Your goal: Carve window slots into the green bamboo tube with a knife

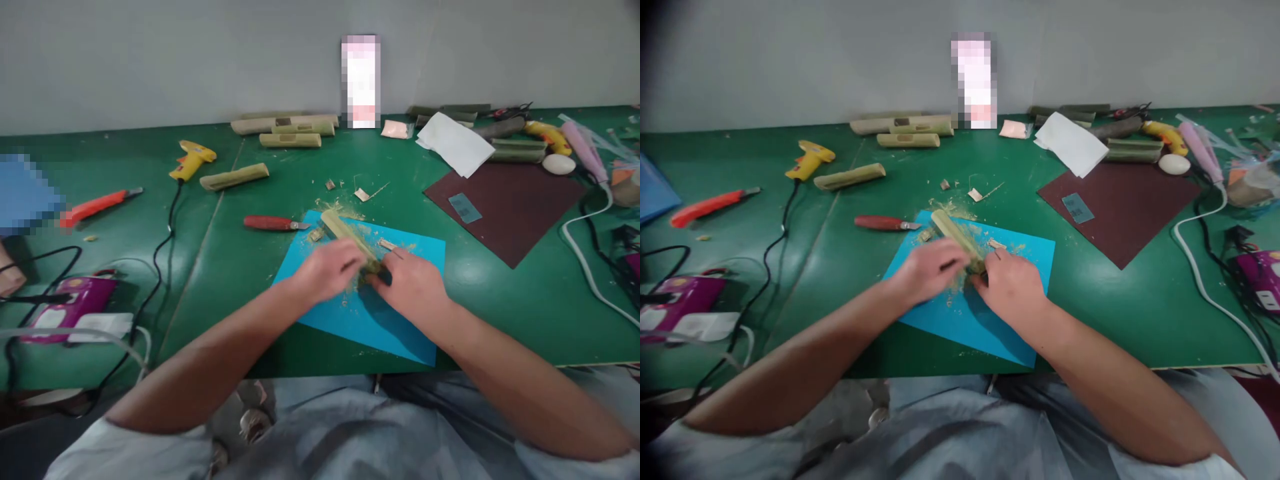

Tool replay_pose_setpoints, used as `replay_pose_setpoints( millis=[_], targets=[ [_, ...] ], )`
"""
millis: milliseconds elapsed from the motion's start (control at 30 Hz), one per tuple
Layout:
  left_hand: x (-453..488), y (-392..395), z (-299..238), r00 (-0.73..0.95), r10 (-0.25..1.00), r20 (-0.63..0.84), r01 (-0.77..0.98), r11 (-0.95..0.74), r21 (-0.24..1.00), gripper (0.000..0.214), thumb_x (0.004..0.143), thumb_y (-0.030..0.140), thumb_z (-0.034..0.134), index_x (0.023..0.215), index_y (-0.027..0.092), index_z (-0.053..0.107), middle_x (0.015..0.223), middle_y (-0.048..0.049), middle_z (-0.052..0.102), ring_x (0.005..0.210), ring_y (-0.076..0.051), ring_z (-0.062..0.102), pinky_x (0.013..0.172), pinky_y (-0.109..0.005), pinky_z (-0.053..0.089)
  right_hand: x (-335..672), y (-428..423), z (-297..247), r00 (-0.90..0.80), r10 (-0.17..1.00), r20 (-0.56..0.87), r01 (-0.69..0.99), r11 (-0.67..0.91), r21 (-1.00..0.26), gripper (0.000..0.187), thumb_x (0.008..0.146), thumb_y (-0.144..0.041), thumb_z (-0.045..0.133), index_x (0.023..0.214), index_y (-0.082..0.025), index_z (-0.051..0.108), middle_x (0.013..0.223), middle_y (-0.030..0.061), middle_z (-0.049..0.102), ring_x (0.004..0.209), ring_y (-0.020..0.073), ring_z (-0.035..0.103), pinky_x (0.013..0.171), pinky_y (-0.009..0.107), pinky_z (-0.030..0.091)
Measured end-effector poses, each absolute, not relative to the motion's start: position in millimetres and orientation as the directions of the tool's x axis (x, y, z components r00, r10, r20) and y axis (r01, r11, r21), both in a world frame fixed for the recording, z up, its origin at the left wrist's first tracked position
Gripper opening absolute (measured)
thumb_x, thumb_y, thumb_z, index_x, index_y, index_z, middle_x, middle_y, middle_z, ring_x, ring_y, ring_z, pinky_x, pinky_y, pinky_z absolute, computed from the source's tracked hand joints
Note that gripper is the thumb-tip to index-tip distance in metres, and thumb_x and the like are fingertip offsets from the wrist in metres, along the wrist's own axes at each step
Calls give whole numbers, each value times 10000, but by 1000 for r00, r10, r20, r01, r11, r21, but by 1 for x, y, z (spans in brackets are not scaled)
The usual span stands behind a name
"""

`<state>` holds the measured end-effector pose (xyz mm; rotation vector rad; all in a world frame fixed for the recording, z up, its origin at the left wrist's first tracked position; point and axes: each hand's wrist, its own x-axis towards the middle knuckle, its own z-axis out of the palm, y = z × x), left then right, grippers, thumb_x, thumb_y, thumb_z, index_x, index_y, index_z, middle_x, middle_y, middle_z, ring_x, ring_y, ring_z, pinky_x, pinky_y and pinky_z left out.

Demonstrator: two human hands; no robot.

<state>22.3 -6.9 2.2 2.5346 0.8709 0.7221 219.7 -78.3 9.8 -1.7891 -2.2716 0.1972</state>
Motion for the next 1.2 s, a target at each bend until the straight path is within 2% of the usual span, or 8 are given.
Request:
replay_pose_setpoints(
  millis=[100,167,433,667,767,833,1033,1200],
  targets=[
    [6,25,-2,432,765,478,633,-635,443,183,938,218,552,805,166,667,809,-47,653,796,-168,605,750,-309,491,219,-78,10,-203,973,112,934,227,-276,230,879,-408,607,854,-182,641,1031,110,706,888,232,661,699,331,461],
    [0,37,-2,385,785,486,662,-601,447,157,927,225,566,828,170,675,824,-46,657,804,-167,610,757,-313,498,218,-78,11,-210,971,110,925,234,-300,204,878,-383,612,855,-183,644,1133,126,695,932,230,661,739,334,472],
    [30,-28,2,710,619,336,435,-761,482,211,981,223,484,935,163,681,830,-51,647,788,-150,620,694,-264,497,220,-79,11,-224,971,90,937,239,-255,218,887,-393,588,879,-183,645,930,92,699,837,230,660,657,329,447],
    [11,20,0,417,784,460,646,-612,457,208,947,239,532,814,163,673,799,-39,644,789,-157,607,753,-302,502,219,-77,11,-214,971,107,930,236,-280,224,880,-400,610,867,-178,645,1147,132,690,928,233,658,733,338,466],
    [23,-6,2,573,720,392,558,-693,458,244,971,232,497,808,160,664,763,-35,622,752,-145,596,698,-273,489,219,-78,10,-220,970,106,933,241,-268,217,875,-396,606,867,-183,641,1015,109,708,863,228,660,673,326,446],
    [27,-19,1,672,659,337,489,-737,466,213,981,231,485,926,166,680,830,-47,648,784,-147,614,694,-263,494,219,-79,10,-217,970,108,934,238,-265,215,877,-399,600,868,-188,640,949,91,705,833,221,657,646,318,431],
    [17,0,-1,443,755,484,612,-649,452,209,961,235,526,817,167,661,822,-44,654,798,-160,612,754,-299,499,218,-78,12,-187,978,95,941,206,-268,239,869,-425,624,834,-188,637,1000,94,705,868,222,659,675,320,438],
    [25,-18,2,709,637,301,475,-748,463,221,989,237,488,876,167,664,800,-37,615,762,-144,594,670,-261,469,218,-78,14,-216,973,82,942,230,-244,214,872,-402,616,864,-190,640,904,66,696,812,222,663,624,322,414]
  ],
)
